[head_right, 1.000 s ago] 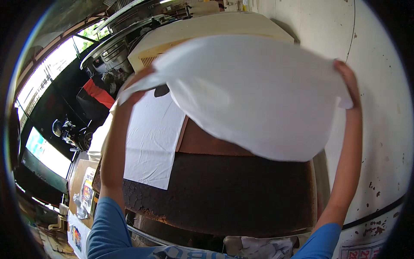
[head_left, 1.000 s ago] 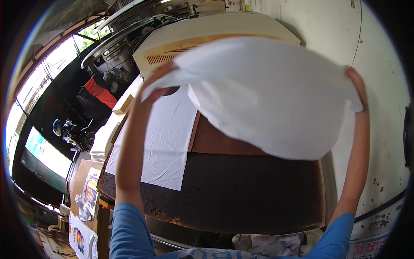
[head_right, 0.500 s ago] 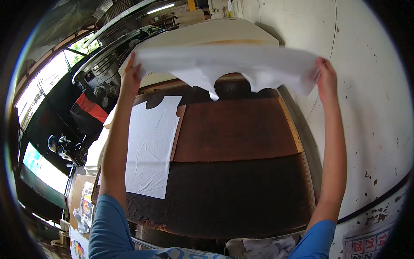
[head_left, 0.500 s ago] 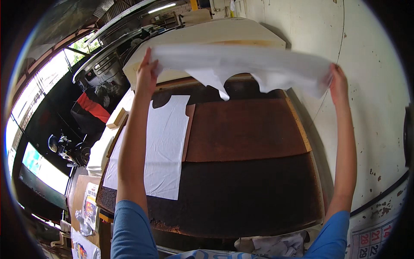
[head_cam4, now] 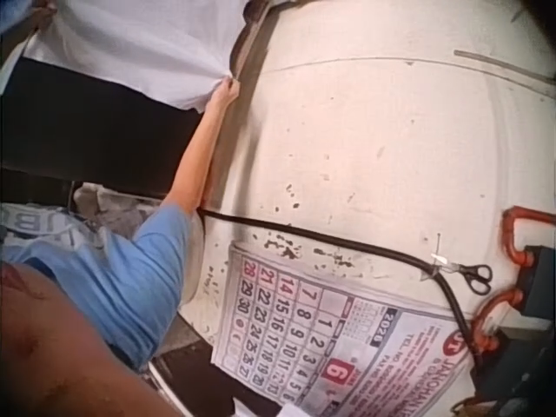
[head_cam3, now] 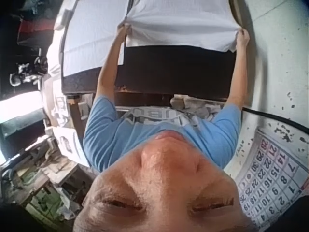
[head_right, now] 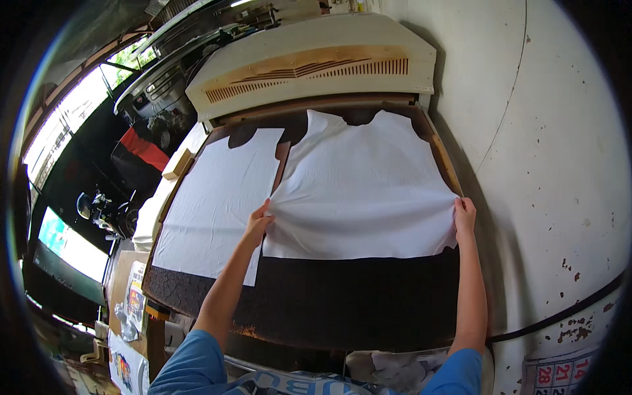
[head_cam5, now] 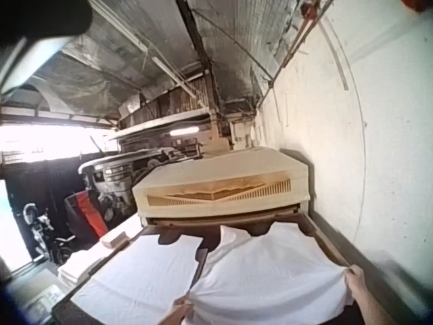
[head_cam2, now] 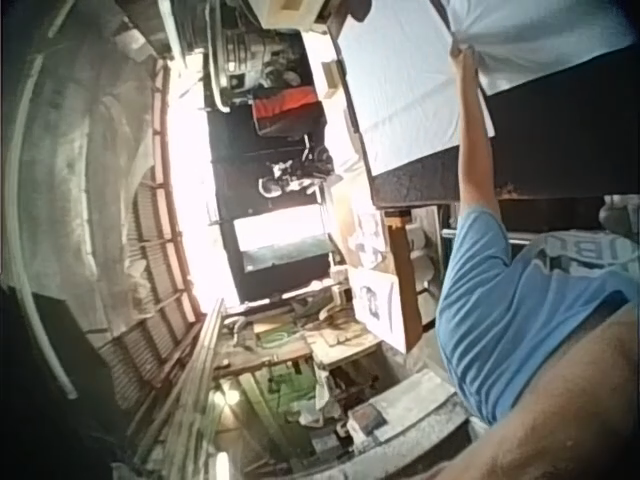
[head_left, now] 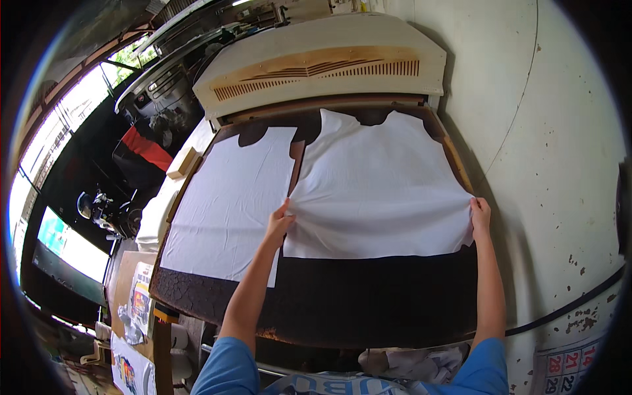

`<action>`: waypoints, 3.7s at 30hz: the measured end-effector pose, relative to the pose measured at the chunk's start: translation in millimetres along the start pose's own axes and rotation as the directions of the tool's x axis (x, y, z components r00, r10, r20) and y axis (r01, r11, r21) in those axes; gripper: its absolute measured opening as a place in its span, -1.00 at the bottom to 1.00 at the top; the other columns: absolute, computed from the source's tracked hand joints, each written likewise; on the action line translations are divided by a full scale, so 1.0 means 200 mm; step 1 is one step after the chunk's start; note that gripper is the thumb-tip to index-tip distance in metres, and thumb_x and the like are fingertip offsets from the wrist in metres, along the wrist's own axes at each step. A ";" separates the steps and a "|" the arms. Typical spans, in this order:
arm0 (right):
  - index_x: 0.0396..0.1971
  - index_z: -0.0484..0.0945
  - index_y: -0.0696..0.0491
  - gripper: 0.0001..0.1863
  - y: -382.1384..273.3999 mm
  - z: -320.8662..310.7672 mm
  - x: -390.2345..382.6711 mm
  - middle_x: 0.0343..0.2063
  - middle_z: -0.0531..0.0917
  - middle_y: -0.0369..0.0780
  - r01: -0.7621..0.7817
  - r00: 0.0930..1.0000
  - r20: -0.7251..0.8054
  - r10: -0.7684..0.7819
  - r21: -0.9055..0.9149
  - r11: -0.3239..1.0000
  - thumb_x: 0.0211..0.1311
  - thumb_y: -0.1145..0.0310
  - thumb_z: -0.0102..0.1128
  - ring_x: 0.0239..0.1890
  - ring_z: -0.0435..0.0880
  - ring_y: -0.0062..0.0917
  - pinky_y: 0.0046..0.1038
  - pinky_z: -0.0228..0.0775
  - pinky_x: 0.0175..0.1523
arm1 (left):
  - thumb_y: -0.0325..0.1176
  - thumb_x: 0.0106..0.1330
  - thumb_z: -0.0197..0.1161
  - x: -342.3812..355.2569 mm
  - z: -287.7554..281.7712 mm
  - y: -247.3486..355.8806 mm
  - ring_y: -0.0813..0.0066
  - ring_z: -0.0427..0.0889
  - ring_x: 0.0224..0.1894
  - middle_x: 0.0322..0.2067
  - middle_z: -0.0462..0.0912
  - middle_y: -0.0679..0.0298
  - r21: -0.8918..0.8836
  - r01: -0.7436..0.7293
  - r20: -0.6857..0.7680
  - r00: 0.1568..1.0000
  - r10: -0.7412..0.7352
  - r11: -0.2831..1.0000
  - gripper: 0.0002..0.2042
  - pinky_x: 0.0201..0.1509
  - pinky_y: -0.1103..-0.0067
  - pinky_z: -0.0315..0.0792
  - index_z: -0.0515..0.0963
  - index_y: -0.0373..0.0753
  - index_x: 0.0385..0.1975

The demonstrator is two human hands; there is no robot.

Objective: The recorder is aligning transfer sheets onto shirts and operating a heat press machine.

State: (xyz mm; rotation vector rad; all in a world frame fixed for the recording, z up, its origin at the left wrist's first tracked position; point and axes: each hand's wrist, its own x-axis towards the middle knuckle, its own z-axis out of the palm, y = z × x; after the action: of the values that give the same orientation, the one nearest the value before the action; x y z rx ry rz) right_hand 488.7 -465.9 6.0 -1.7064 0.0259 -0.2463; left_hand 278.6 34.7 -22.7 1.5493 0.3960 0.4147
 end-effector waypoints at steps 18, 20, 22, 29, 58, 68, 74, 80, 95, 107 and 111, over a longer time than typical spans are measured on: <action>-0.57 0.35 0.25 -0.78 0.10 -0.36 -0.53 -0.62 0.46 0.00 0.194 0.978 0.066 -0.198 -0.639 0.744 0.03 0.40 0.11 -0.52 0.45 -0.13 -0.31 0.24 -0.42 | -0.49 0.16 -0.01 -0.77 0.08 0.06 0.09 0.47 -0.58 -0.61 0.40 -0.09 0.740 -0.010 -0.120 0.982 0.147 0.673 -0.70 -0.47 0.53 0.31 0.46 -0.18 -0.09; -0.57 0.36 0.24 -0.79 0.08 -0.34 -0.58 -0.61 0.47 0.00 0.204 0.976 0.077 -0.205 -0.663 0.721 0.03 0.40 0.12 -0.52 0.46 -0.14 -0.31 0.25 -0.42 | -0.48 0.16 0.00 -0.80 0.05 0.06 0.09 0.49 -0.55 -0.58 0.43 -0.07 0.735 -0.014 -0.128 0.979 0.159 0.678 -0.72 -0.45 0.51 0.33 0.47 -0.18 -0.12; -0.56 0.36 0.23 -0.79 0.08 -0.32 -0.61 -0.61 0.47 -0.01 0.214 0.973 0.087 -0.214 -0.687 0.694 0.03 0.40 0.12 -0.52 0.46 -0.14 -0.31 0.25 -0.43 | -0.47 0.16 0.00 -0.82 0.03 0.03 0.08 0.50 -0.52 -0.55 0.46 -0.05 0.730 -0.018 -0.135 0.976 0.170 0.683 -0.74 -0.43 0.49 0.35 0.49 -0.18 -0.14; -0.47 0.39 0.13 -0.86 0.12 -0.37 -0.70 -0.52 0.52 -0.07 0.123 0.978 0.023 -0.210 -0.869 0.480 0.03 0.41 0.12 -0.42 0.51 -0.17 -0.25 0.32 -0.37 | -0.40 0.15 0.01 -0.88 0.04 0.01 0.11 0.53 -0.40 -0.45 0.55 0.11 0.837 -0.099 -0.039 0.970 0.240 0.537 -0.73 -0.38 0.35 0.38 0.48 -0.13 -0.14; -0.33 0.45 0.31 -0.40 -1.98 0.97 -3.83 -0.34 0.52 0.08 -0.833 -0.519 0.439 -0.734 -0.068 0.549 0.16 -0.05 -0.14 -0.30 0.56 -0.26 -0.33 0.36 -0.13 | -0.43 0.18 0.07 -3.52 -1.85 0.03 0.72 0.42 -0.62 -0.69 0.48 0.38 0.324 0.536 -0.935 0.308 0.177 0.780 -0.81 -0.52 0.70 0.32 0.54 -0.27 -0.25; -0.22 0.38 0.52 0.05 -2.05 1.38 -3.95 -0.24 0.40 0.38 -0.891 -0.259 -0.235 -0.937 0.432 0.138 -0.07 -0.41 -0.28 -0.12 0.42 0.18 -0.08 0.28 -0.10 | -0.39 0.13 0.09 -3.47 -2.06 -0.06 0.28 0.60 -0.42 -0.44 0.58 0.08 0.222 0.553 -0.961 0.265 0.084 0.803 -0.83 -0.36 0.51 0.42 0.56 -0.19 -0.30; -0.29 0.46 0.46 -0.02 -2.06 1.60 -3.94 -0.27 0.47 0.30 -0.949 -0.212 0.161 -0.964 0.199 0.242 -0.04 -0.38 -0.24 -0.19 0.49 0.10 -0.07 0.23 -0.05 | -0.40 0.12 0.09 -3.13 -2.43 0.01 0.31 0.58 -0.42 -0.42 0.58 0.12 0.381 0.543 -0.907 0.377 0.188 0.748 -0.81 -0.33 0.51 0.42 0.55 -0.19 -0.28; -0.08 0.38 0.19 -0.46 -1.97 2.20 -3.46 -0.24 0.51 0.05 -0.891 -0.353 0.166 -0.921 0.242 0.385 0.24 -0.01 -0.21 -0.28 0.58 -0.21 -0.24 0.43 -0.25 | -0.42 0.13 0.07 -2.70 -2.86 0.09 0.30 0.54 -0.45 -0.47 0.52 0.13 0.543 0.499 -0.813 0.513 0.275 0.675 -0.82 -0.33 0.52 0.39 0.53 -0.26 -0.29; -0.38 0.40 0.25 -0.62 -1.71 2.61 -3.65 -0.61 0.45 -0.16 -0.180 0.433 0.743 -0.510 0.626 0.759 0.24 0.17 -0.18 -0.68 0.39 -0.57 -0.61 0.24 -0.60 | -0.45 0.09 0.03 -2.18 -3.87 -0.76 0.15 0.47 -0.15 -0.25 0.48 0.09 0.690 0.644 -0.688 0.725 0.023 0.331 -0.69 -0.13 0.34 0.35 0.32 -0.25 -0.12; -0.37 0.49 0.25 -0.84 -1.84 2.92 -4.03 -0.53 0.56 -0.16 0.104 0.429 0.821 -0.376 0.369 0.924 0.13 0.49 -0.03 -0.57 0.49 -0.65 -0.69 0.34 -0.42 | -0.56 -0.05 0.09 -2.19 -4.18 -0.83 0.14 0.56 -0.36 -0.50 0.56 0.02 0.730 0.449 -0.489 0.870 -0.066 0.516 -0.77 -0.24 0.38 0.43 0.53 -0.24 -0.34; -0.37 0.50 0.23 -0.85 -1.81 3.03 -4.12 -0.51 0.58 -0.19 0.097 0.402 0.867 -0.296 0.281 0.955 0.15 0.47 0.00 -0.53 0.51 -0.68 -0.71 0.35 -0.39 | -0.56 -0.15 0.22 -2.15 -4.26 -0.74 0.23 0.59 -0.47 -0.57 0.57 0.05 0.630 0.450 -0.496 0.860 -0.119 0.632 -0.76 -0.32 0.47 0.44 0.58 -0.26 -0.39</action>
State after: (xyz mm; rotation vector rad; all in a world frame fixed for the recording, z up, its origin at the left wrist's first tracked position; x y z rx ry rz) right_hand -253.6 311.1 161.3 -1.4433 -1.0106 0.5392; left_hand -515.4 566.9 -165.8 2.1292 1.2683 0.3333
